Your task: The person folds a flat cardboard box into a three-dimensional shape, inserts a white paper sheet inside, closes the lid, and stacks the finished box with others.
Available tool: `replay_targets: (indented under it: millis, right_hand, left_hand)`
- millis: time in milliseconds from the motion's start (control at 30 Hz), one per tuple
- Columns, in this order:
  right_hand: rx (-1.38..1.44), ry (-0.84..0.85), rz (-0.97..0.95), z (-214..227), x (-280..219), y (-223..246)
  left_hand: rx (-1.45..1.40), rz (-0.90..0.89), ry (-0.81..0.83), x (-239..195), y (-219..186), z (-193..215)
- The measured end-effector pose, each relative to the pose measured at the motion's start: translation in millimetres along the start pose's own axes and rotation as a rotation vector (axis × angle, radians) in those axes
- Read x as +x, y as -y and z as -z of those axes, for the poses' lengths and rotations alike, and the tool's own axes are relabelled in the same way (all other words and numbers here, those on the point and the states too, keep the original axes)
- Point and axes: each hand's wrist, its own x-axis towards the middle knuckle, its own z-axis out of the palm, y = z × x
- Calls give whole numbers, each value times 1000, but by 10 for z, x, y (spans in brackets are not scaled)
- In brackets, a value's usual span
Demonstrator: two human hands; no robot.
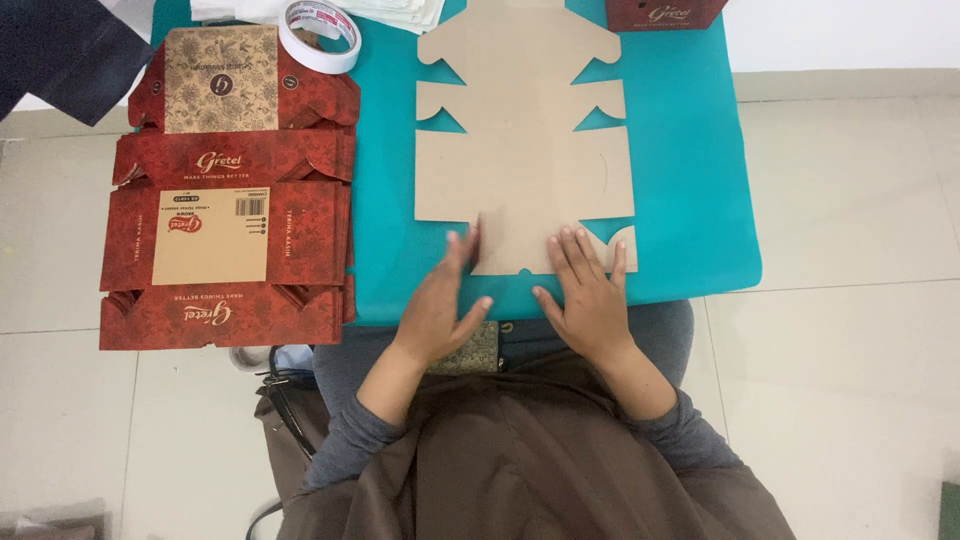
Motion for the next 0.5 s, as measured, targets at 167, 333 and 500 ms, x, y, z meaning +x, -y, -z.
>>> replay_targets:
  millis: [167,333,500]
  right_hand:
    - [22,10,8,-41,-11,-62]
    - [9,7,20,-43,-14,-54]
    - [6,-5,24,-73,-36,-88]
  left_hand:
    - [504,-43,363,45,216,-87]
    - [632,20,397,247,275,-95]
    - [622,93,361,293,187,-108]
